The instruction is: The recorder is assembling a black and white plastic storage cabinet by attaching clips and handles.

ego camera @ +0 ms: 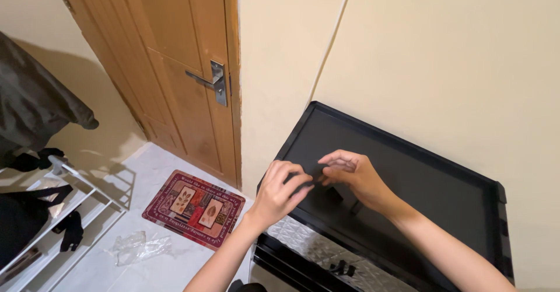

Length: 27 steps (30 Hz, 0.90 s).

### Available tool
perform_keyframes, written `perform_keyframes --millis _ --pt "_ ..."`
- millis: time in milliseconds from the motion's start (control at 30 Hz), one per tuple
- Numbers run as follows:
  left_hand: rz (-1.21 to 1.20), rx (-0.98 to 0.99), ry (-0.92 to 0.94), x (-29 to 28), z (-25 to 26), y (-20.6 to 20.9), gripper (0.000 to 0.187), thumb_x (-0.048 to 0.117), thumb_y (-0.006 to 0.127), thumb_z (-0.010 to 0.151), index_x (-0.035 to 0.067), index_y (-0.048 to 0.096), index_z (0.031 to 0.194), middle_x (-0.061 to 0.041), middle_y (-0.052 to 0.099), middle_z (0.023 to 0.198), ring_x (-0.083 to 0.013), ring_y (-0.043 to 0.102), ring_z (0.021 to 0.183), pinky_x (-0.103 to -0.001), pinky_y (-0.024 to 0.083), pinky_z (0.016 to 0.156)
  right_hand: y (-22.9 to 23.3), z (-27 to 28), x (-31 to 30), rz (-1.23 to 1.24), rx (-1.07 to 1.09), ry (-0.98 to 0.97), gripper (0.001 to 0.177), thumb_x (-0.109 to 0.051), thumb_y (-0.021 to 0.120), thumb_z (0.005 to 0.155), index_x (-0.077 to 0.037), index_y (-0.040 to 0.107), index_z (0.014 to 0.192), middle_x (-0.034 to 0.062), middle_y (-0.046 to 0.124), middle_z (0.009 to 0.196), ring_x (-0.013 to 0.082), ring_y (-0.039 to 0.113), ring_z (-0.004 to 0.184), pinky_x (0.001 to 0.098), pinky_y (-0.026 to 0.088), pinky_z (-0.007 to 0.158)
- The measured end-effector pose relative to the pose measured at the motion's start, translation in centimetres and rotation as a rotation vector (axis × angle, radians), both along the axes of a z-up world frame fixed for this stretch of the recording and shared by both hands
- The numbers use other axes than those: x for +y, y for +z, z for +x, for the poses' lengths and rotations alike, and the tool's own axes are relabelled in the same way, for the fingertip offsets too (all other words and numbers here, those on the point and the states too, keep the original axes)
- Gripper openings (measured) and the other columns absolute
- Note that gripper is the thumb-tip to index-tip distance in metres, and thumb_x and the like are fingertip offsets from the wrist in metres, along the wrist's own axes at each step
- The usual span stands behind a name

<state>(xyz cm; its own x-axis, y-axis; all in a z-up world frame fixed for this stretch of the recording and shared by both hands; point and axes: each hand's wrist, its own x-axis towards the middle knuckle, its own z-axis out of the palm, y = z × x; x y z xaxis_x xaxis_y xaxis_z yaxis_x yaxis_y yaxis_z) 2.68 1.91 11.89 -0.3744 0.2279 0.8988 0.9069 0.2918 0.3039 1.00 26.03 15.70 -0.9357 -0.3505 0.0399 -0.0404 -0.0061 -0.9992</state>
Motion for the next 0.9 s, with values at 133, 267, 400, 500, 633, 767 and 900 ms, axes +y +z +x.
perform_keyframes --millis 133,267,400,500,633,767,900 --pt "0.001 -0.038 -0.037 -1.1 -1.4 1.2 0.028 0.014 0.082 0.082 0.005 0.068 0.104 -0.011 0.062 0.105 -0.0316 0.060 0.102 -0.042 0.050 0.089 1.2 -2.3 0.5 0.084 0.013 -0.057 0.024 -0.005 0.072 0.090 0.003 0.071 0.112 0.0106 0.076 0.097 0.0172 0.072 0.085 0.0312 0.059 0.078" --pt "-0.060 -0.182 0.079 -2.3 -5.8 2.1 0.022 0.020 0.080 0.085 0.008 0.068 0.099 -0.009 0.067 0.103 -0.0321 0.061 0.107 -0.044 0.049 0.094 1.3 -9.0 2.4 0.157 0.174 -0.201 0.021 -0.005 0.073 0.089 0.001 0.069 0.109 0.0099 0.075 0.092 0.0161 0.072 0.081 0.0293 0.058 0.072" --pt "0.019 -0.491 -0.079 -1.1 -14.9 -0.8 0.018 0.018 0.078 0.087 0.005 0.072 0.098 -0.008 0.073 0.093 -0.0218 0.066 0.092 -0.035 0.052 0.087 -0.1 -17.2 3.5 0.241 0.268 -0.352 0.018 -0.002 0.073 0.089 0.000 0.070 0.108 0.0058 0.073 0.090 0.0129 0.067 0.079 0.0267 0.052 0.066" --pt "0.185 -0.797 -0.272 1.0 -21.4 -5.6 0.019 0.016 0.072 0.089 0.004 0.072 0.103 -0.003 0.074 0.095 -0.0142 0.068 0.091 -0.029 0.054 0.084 -1.9 -21.9 3.1 0.357 0.269 -0.458 0.014 0.000 0.075 0.090 0.001 0.072 0.104 0.0063 0.072 0.084 0.0140 0.061 0.073 0.0275 0.047 0.064" --pt "0.243 -0.934 -0.330 3.1 -25.0 -6.3 0.020 0.017 0.074 0.090 0.003 0.074 0.104 -0.004 0.072 0.092 -0.0115 0.065 0.085 -0.026 0.053 0.077 -3.4 -25.9 2.9 0.304 0.308 -0.417 0.012 0.000 0.075 0.088 0.000 0.072 0.100 0.0060 0.075 0.084 0.0124 0.069 0.076 0.0249 0.055 0.070" --pt "0.265 -1.091 -0.325 4.6 -26.5 -6.3 0.024 0.023 0.074 0.089 0.007 0.072 0.107 -0.002 0.071 0.089 -0.0103 0.065 0.080 -0.026 0.049 0.068 -3.5 -26.4 2.8 0.323 0.215 -0.382 0.012 0.000 0.073 0.088 0.001 0.073 0.100 0.0086 0.076 0.087 0.0127 0.070 0.078 0.0256 0.055 0.071" --pt "0.246 -1.137 -0.347 5.8 -26.8 -5.8 0.025 0.023 0.075 0.088 0.008 0.070 0.108 -0.001 0.071 0.088 -0.0099 0.063 0.079 -0.028 0.046 0.065 -3.6 -26.0 2.8 0.298 0.162 -0.327 0.011 0.000 0.071 0.089 0.001 0.074 0.100 0.0074 0.076 0.087 0.0113 0.070 0.080 0.0244 0.055 0.072"
